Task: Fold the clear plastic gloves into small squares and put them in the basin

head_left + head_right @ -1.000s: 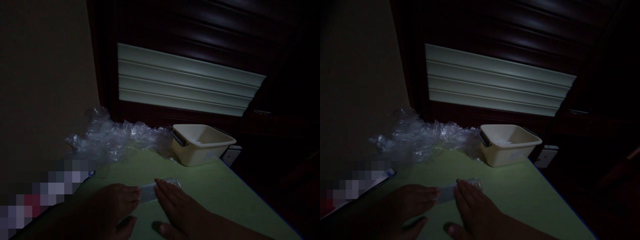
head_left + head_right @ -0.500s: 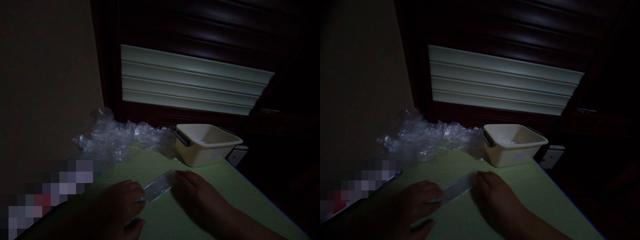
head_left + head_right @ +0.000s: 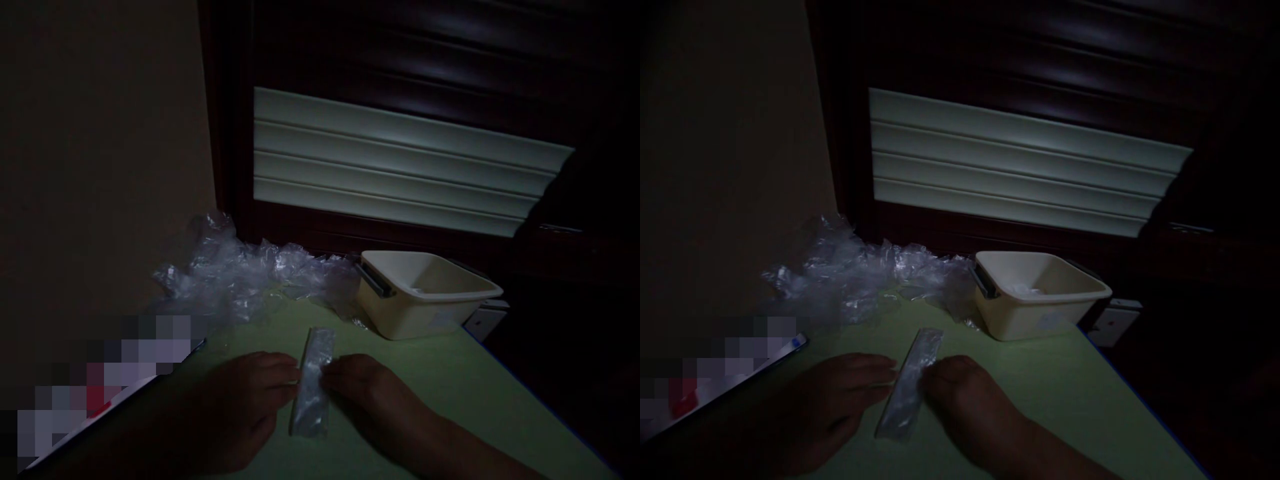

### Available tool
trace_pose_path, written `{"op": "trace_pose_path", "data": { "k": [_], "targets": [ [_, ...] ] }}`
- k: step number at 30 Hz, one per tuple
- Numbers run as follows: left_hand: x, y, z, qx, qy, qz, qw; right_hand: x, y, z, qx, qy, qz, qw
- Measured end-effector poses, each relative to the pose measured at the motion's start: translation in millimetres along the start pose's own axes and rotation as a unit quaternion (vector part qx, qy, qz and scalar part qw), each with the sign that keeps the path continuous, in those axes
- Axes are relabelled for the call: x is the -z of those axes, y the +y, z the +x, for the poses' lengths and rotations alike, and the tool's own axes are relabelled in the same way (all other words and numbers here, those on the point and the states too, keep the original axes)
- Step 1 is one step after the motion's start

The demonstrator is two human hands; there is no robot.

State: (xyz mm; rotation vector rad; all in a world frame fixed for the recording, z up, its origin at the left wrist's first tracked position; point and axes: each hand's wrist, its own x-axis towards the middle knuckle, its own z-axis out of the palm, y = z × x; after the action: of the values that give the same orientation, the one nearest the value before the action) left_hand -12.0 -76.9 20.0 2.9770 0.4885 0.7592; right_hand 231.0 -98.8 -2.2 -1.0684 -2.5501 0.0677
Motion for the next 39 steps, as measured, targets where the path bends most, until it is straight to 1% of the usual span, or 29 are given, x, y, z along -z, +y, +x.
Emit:
{"op": "trace_pose_path", "data": {
  "k": [2,5,8,10,12,15,18,21,23,26,29,32,36,39],
  "targets": [
    [-6.3,-3.1,-2.8,-0.001,0.0,-0.008,1.0,0.9,1.1,-0.4,0.003,0.005,0.014,1.0],
    [-12.5,-3.2,-6.0,0.015,-0.01,-0.025,1.0,3.5,-1.0,-0.2,0.016,0.021,0.008,1.0],
    [-12.5,-1.1,-5.9,0.026,-0.02,-0.024,0.999,5.7,-3.8,-1.2,0.058,0.036,-0.013,0.998],
    [-10.9,0.2,-4.6,0.027,-0.023,-0.023,0.999,5.6,-5.2,-2.3,0.091,0.028,-0.027,0.995],
    [-10.5,0.9,-3.4,0.028,-0.023,-0.028,0.999,4.2,-6.3,-2.9,0.102,0.015,-0.029,0.994],
    [-14.4,0.4,-2.4,0.035,-0.014,-0.045,0.998,2.2,-7.9,-2.2,0.068,0.014,0.014,0.997],
    [-22.1,-2.2,-1.8,0.06,-0.002,-0.067,0.996,2.9,-10.1,0.0,-0.01,0.025,0.103,0.994],
    [-28.4,-5.4,0.0,0.096,-0.001,-0.105,0.99,4.8,-12.7,2.1,-0.09,0.047,0.198,0.975],
    [-30.6,-7.1,1.8,0.115,0.006,-0.119,0.986,4.5,-13.6,2.7,-0.115,0.06,0.242,0.962],
    [-32.2,-9.1,4.2,0.119,0.029,-0.113,0.986,1.1,-13.2,1.8,-0.129,0.076,0.261,0.954],
    [-33.5,-9.7,5.5,0.118,0.048,-0.108,0.986,-2.1,-12.1,0.3,-0.13,0.08,0.25,0.956],
    [-34.5,-8.6,6.0,0.122,0.057,-0.118,0.984,-2.1,-12.0,0.3,-0.114,0.069,0.237,0.962],
    [-34.0,-5.8,6.7,0.128,0.064,-0.143,0.979,0.2,-13.6,3.5,-0.071,0.064,0.23,0.969],
    [-32.4,-4.5,6.9,0.136,0.071,-0.171,0.973,1.0,-15.4,5.6,-0.075,0.065,0.221,0.97]
  ]
}}
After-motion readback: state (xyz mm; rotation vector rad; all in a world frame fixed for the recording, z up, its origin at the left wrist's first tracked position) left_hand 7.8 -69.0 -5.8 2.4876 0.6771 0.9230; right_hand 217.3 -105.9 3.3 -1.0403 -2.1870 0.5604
